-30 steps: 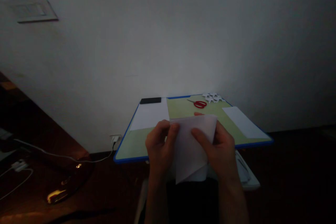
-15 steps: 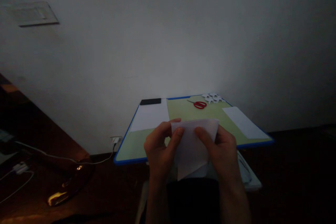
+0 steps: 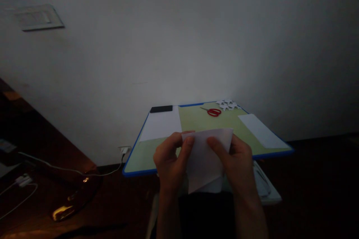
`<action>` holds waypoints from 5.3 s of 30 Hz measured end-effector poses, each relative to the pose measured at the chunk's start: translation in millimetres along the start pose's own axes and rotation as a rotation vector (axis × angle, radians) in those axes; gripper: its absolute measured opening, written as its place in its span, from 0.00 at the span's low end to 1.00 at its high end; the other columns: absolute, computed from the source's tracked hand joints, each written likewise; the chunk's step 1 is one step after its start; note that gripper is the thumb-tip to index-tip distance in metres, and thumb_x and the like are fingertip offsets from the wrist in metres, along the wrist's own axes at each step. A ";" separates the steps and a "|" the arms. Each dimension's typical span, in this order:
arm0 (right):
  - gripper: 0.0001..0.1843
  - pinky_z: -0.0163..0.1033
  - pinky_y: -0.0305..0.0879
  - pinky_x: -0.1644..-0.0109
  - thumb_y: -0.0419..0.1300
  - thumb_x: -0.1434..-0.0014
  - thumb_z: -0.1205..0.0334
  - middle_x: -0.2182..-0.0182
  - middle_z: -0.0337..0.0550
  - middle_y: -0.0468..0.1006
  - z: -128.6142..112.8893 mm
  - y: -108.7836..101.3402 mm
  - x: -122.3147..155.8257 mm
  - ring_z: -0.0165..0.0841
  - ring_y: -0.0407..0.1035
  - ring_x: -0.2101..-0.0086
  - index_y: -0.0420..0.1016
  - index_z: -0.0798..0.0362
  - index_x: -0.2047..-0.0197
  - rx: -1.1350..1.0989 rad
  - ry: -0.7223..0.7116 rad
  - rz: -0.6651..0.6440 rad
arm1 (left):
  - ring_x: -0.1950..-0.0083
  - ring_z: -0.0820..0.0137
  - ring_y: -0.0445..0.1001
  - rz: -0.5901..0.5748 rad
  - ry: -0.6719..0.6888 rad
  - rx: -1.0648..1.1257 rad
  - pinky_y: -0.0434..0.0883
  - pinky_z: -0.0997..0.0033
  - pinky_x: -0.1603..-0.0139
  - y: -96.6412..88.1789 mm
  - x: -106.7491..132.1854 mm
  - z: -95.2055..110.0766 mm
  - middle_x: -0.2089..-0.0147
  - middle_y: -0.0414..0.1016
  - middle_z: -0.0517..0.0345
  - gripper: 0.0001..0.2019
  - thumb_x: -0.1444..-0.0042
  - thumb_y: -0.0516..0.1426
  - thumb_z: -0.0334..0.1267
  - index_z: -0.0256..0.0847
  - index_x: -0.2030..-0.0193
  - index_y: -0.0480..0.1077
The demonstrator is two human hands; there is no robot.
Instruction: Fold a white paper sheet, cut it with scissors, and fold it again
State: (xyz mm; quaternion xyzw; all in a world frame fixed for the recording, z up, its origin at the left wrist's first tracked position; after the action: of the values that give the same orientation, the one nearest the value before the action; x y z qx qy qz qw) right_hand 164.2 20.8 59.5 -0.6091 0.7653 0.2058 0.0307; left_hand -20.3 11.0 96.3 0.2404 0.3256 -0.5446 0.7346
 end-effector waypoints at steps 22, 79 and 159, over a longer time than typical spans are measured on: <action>0.20 0.42 0.78 0.67 0.79 0.52 0.47 0.67 0.46 0.88 3.6 -1.9 -0.6 0.40 0.79 0.69 0.86 0.52 0.64 -0.022 -0.002 0.024 | 0.62 0.70 0.83 -0.024 0.026 -0.020 0.77 0.74 0.61 0.4 0.3 4.0 0.63 0.87 0.61 0.07 0.32 0.63 0.39 0.46 0.60 0.85; 0.16 0.34 0.60 0.70 0.70 0.37 0.54 0.75 0.34 0.69 -20.1 -22.6 -1.6 0.29 0.64 0.72 0.77 0.51 0.73 0.082 -0.334 0.153 | 0.66 0.71 0.84 0.005 0.108 -0.169 0.78 0.76 0.62 -3.5 -2.3 6.8 0.66 0.87 0.63 0.07 0.34 0.64 0.36 0.44 0.63 0.84; 0.18 0.37 0.69 0.72 0.75 0.46 0.47 0.68 0.44 0.84 13.6 -33.0 -25.3 0.36 0.74 0.71 0.85 0.51 0.60 -0.009 -0.110 0.011 | 0.70 0.69 0.83 -0.168 -0.180 0.043 0.78 0.74 0.68 13.7 -1.3 -22.3 0.69 0.86 0.57 0.04 0.42 0.69 0.39 0.44 0.67 0.85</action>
State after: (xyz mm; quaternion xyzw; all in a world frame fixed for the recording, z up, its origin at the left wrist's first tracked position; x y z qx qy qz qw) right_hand 199.1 43.1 45.4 -0.5926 0.7650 0.2425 0.0687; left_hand -12.3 31.7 82.2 0.1781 0.2658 -0.6305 0.7072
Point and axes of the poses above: each hand's wrist, its own x-axis away from the middle knuckle, its own y-axis out of the palm, z = x × y, the point moved 8 cm from there along -x, towards the middle knuckle
